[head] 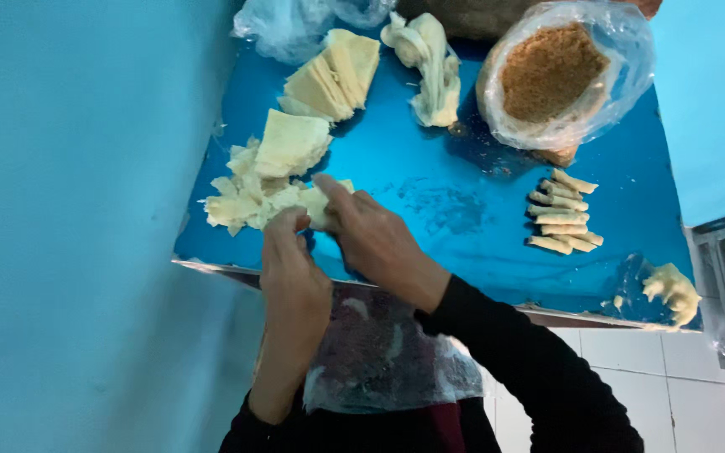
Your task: The person takes flattened pieces of dough from a blue metal table, pinches and rolls each piece between the fingers into a short cylinder, and places the finished dough sticks in a pile on the table. They repeat this shaping cycle continuously, occasionally reaching into a plastic-covered bowl of crumbly material.
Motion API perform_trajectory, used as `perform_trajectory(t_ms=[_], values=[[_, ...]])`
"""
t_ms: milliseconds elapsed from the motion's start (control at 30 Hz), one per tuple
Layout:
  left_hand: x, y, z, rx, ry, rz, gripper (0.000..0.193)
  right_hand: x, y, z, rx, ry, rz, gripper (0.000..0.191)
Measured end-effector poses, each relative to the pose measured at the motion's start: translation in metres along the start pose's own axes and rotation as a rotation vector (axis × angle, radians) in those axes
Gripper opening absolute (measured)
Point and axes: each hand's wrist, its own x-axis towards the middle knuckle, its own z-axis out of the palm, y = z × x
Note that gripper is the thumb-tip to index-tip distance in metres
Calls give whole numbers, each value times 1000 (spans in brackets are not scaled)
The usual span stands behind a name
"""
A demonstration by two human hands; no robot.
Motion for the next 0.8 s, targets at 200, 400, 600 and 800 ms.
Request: perform_trajectory(t_ms=[200, 400, 600, 800], values=[[4, -10, -3, 266, -43, 151, 48, 21, 11, -11, 209, 23, 165, 53], [-1, -20, 18, 426, -105, 264, 54, 27, 38, -8, 751, -22, 419, 48], [-5, -23, 17, 494, -206, 230, 58, 12, 69, -60, 1124, 189, 609, 47], [-4, -4, 3, 589, -287, 260, 48, -49, 60, -154, 6, 221, 145, 31]])
